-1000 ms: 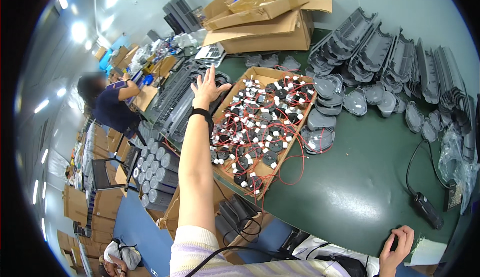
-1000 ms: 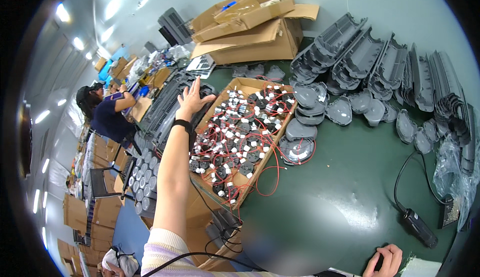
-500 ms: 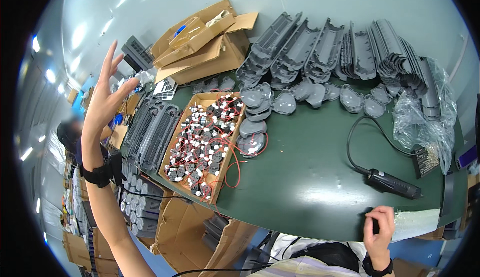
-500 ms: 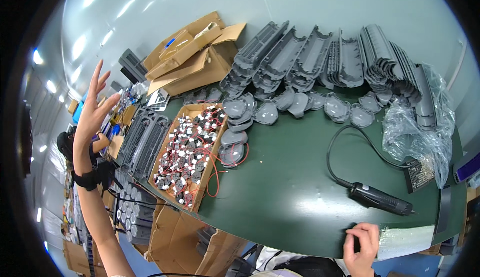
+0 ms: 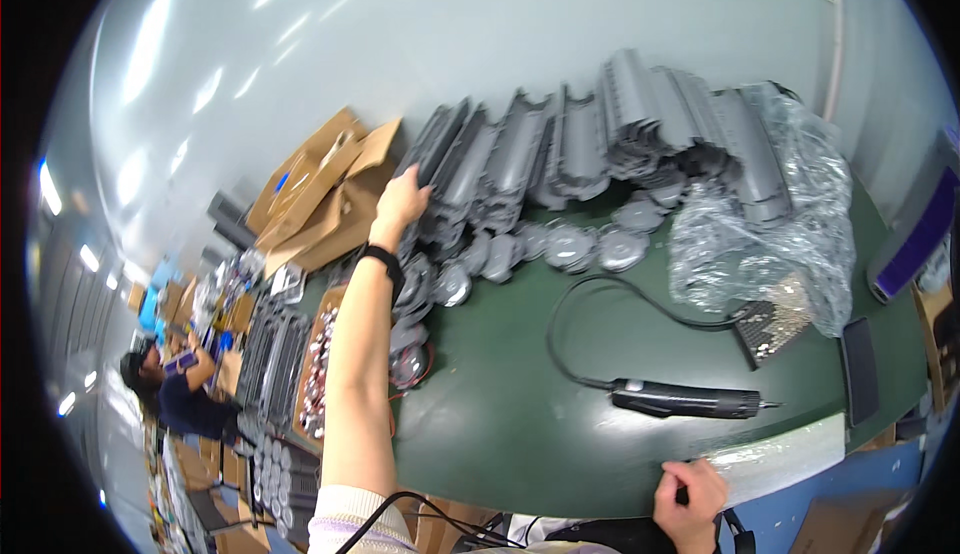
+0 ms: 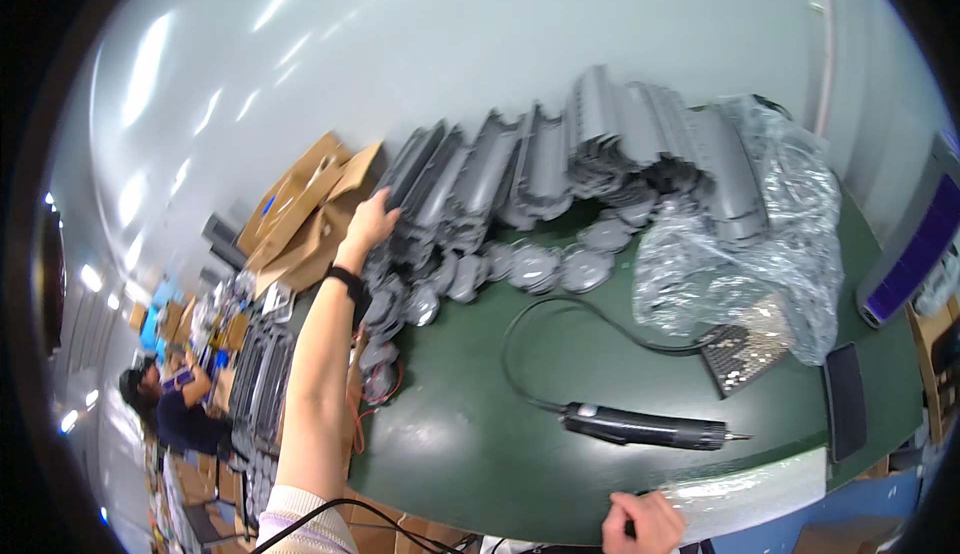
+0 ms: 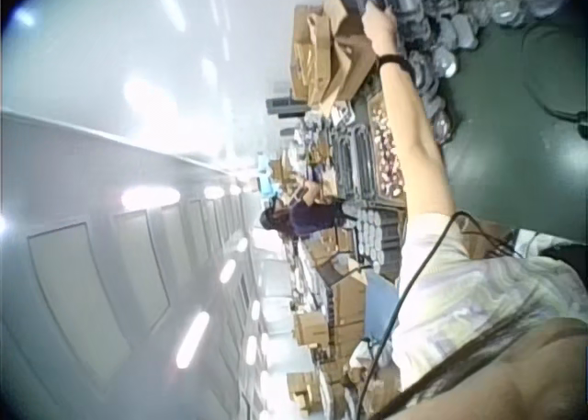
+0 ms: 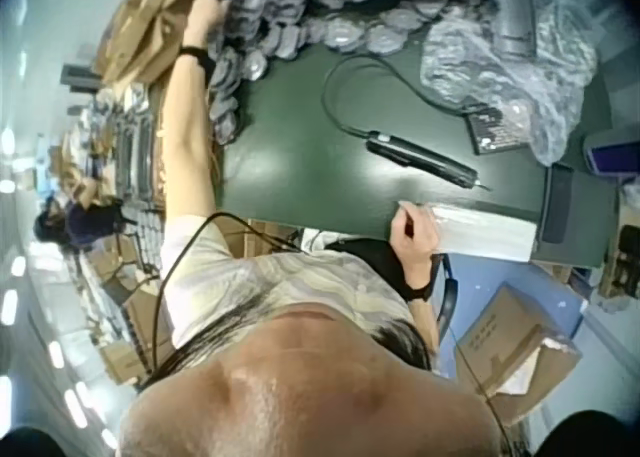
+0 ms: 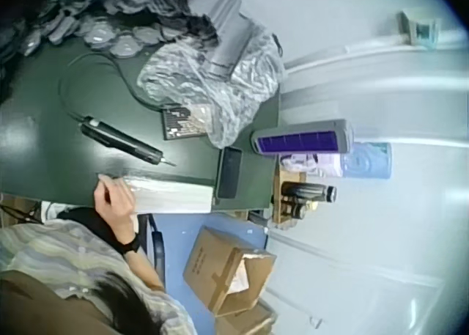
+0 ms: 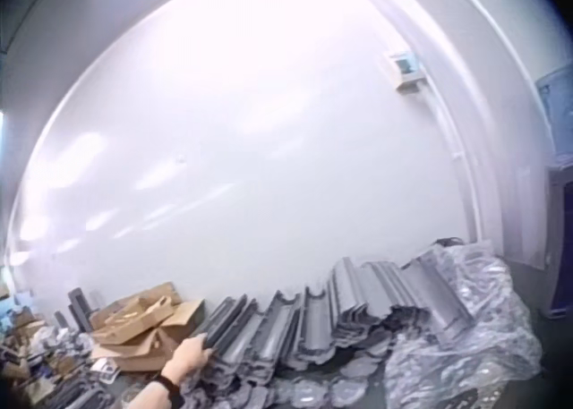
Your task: Assembling various components into a gray plastic housing using an electric screwdriver.
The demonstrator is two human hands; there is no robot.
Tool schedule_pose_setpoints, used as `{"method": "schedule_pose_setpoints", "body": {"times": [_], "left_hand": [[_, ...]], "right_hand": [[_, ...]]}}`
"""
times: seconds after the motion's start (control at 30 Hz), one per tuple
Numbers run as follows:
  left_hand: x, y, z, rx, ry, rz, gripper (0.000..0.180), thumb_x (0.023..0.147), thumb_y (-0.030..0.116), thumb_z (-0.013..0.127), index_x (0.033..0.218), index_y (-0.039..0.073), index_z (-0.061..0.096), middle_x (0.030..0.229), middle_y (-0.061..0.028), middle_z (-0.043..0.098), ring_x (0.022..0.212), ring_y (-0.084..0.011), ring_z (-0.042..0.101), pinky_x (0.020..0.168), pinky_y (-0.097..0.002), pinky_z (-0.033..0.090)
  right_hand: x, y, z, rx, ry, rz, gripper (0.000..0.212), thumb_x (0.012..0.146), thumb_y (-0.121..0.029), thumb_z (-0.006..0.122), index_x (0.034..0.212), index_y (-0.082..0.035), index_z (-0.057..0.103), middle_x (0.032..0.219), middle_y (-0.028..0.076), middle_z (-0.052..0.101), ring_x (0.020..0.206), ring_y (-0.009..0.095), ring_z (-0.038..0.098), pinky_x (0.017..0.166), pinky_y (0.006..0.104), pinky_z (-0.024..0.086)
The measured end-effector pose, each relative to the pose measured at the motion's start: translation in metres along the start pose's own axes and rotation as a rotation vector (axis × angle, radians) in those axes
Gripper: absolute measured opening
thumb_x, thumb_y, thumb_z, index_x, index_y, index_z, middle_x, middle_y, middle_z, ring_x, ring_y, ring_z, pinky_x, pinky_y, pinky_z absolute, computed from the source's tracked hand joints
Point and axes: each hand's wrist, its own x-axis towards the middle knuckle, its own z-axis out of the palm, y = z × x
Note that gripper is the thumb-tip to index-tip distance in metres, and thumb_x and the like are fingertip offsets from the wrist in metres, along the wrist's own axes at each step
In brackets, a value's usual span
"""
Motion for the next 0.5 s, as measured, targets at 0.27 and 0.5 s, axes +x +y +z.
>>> {"method": "schedule_pose_setpoints", "body": {"times": [0.27,0.5], "left_hand": [[-0.037,-0.002,-0.040,0.093,0.301,-0.065,0.023,0.088,0.011,0.072,0.110,0.008,0.068,0.102,-0.0205,0.073,0.100,-0.0403,0.070,0.087,-0.0506,0.057],[-0.204,-0.007,-0.129,0.075,0.476,0.128,0.021,0.092,0.001,0.065,0.112,0.007,0.065,0.105,-0.0151,0.070,0.097,-0.0384,0.069,0.080,-0.0447,0.056]], "right_hand": [[-0.001,-0.003,-0.017,0.142,-0.030,-0.021,0.010,0.090,0.000,0.069,0.099,0.003,0.073,0.079,0.018,0.067,0.065,0.034,0.065,0.060,0.0386,0.052],[-0.003,0.000,-0.006,0.093,-0.070,0.029,0.011,0.081,0.007,0.066,0.089,0.000,0.069,0.064,0.010,0.061,0.051,0.023,0.056,0.049,0.0314,0.041]]}}
